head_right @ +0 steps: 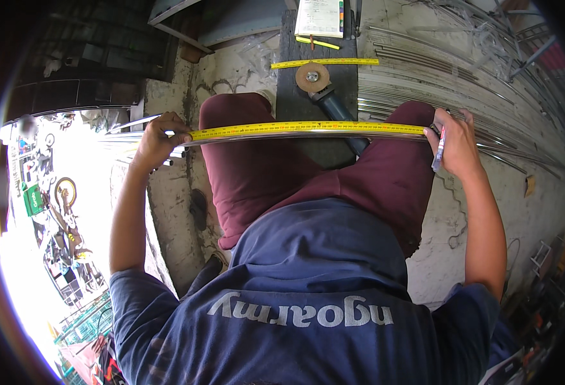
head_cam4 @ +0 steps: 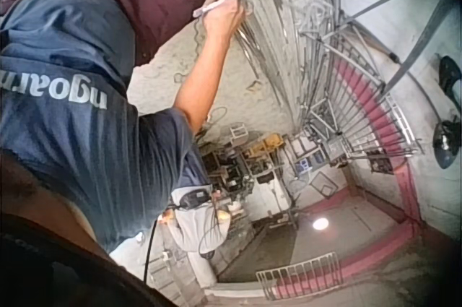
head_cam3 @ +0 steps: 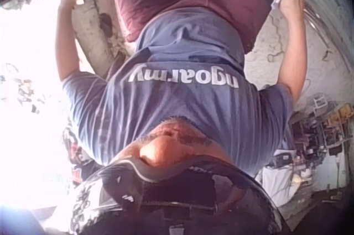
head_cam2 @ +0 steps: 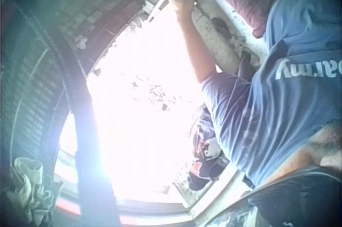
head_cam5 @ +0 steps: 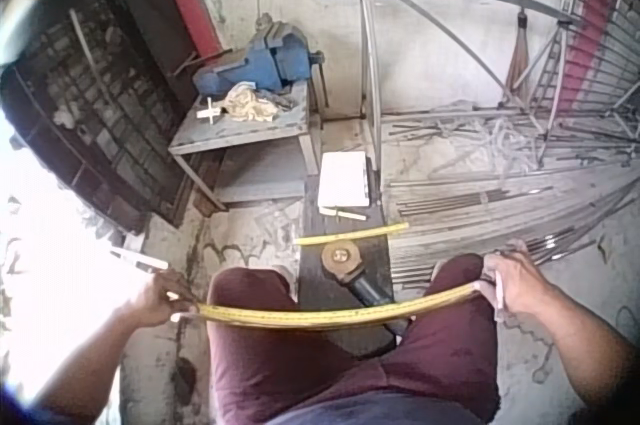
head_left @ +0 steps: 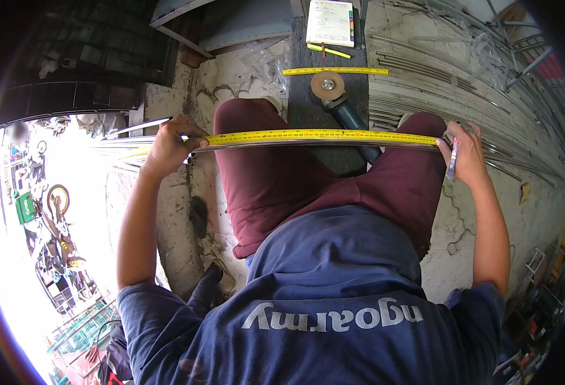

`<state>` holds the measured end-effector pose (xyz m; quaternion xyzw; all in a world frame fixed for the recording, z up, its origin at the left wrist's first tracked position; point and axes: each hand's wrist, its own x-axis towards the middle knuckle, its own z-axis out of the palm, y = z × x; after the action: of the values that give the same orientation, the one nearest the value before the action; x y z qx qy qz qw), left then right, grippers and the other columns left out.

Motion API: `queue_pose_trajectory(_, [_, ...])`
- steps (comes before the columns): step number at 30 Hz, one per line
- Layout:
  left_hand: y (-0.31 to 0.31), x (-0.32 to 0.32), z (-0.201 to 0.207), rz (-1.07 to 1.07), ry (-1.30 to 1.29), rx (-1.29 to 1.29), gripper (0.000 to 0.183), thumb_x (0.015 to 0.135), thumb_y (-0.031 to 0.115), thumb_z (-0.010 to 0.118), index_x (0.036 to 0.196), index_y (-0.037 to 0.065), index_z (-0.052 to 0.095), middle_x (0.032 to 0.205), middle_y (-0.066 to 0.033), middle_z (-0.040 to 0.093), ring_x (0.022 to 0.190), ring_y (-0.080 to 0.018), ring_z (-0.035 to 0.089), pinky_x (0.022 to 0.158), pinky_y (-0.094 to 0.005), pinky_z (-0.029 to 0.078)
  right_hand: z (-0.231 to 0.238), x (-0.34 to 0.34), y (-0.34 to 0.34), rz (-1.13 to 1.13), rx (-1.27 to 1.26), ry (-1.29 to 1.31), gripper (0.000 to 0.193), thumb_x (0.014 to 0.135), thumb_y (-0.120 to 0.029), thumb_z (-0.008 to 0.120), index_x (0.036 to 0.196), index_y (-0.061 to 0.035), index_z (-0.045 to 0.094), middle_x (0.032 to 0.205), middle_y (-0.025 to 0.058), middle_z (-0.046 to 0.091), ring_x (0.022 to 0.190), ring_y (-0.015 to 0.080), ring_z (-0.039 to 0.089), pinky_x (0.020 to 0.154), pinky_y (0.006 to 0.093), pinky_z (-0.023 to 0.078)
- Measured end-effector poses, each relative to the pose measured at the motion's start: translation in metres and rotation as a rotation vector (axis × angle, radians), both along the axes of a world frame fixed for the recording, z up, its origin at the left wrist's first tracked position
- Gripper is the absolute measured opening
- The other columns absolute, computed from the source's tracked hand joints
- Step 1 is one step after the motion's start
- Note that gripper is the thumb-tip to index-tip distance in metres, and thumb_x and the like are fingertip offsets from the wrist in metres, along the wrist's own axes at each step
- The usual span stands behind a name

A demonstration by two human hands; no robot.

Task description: Measuring and marking metal tubes using a tape measure and a marker.

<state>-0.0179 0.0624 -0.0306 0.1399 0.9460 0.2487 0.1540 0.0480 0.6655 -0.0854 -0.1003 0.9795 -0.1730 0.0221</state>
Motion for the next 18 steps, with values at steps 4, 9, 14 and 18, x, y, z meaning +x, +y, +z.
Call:
queue_pose_trajectory(4, [-0.0021, -0.0004, -0.0008, -0.011, 0.001, 0.002, 0.017, 0.081, 0.003, 0.086, 0.097, 0.001, 0.081, 0.092, -0.0114, 0.070, 0.088, -0.0263, 0.067, 0.075, -0.0382, 0.055, 0.0008, 0.0000, -0.0005, -0.006, 0.013, -0.004, 0.021, 0.091, -0.012, 0.076, 0.092, -0.0059, 0.056, 0.071, 0.0119, 0.059, 0.073, 0.0399, 0.064, 0.113, 0.0583, 0.038])
queue_pose_trajectory(9, [-0.0035, -0.0011, -0.0020, -0.016, -0.013, 0.013, 0.017, 0.081, 0.003, 0.086, 0.097, 0.000, 0.081, 0.093, -0.0115, 0.069, 0.087, -0.0255, 0.066, 0.073, -0.0377, 0.055, 0.0024, 0.0000, -0.0011, -0.014, 0.028, -0.021, 0.021, 0.091, -0.013, 0.076, 0.093, -0.0055, 0.056, 0.071, 0.0123, 0.060, 0.074, 0.0399, 0.064, 0.113, 0.0577, 0.038])
queue_pose_trajectory(14, [-0.0036, -0.0002, -0.0022, -0.007, -0.020, 0.012, 0.017, 0.082, 0.003, 0.086, 0.098, 0.001, 0.081, 0.092, -0.0118, 0.069, 0.087, -0.0256, 0.066, 0.074, -0.0384, 0.055, 0.0035, 0.0002, -0.0016, -0.027, 0.048, -0.027, 0.025, 0.091, -0.013, 0.076, 0.093, -0.0047, 0.053, 0.074, 0.0143, 0.061, 0.076, 0.0413, 0.065, 0.114, 0.0579, 0.038])
queue_pose_trajectory(18, [-0.0036, 0.0000, -0.0025, 0.006, -0.019, 0.022, 0.017, 0.082, 0.005, 0.087, 0.098, 0.001, 0.081, 0.092, -0.0118, 0.069, 0.087, -0.0258, 0.066, 0.075, -0.0385, 0.054, 0.0039, 0.0001, -0.0012, -0.005, 0.023, -0.030, 0.025, 0.091, -0.013, 0.077, 0.092, -0.0048, 0.053, 0.074, 0.0142, 0.061, 0.076, 0.0414, 0.065, 0.115, 0.0580, 0.038])
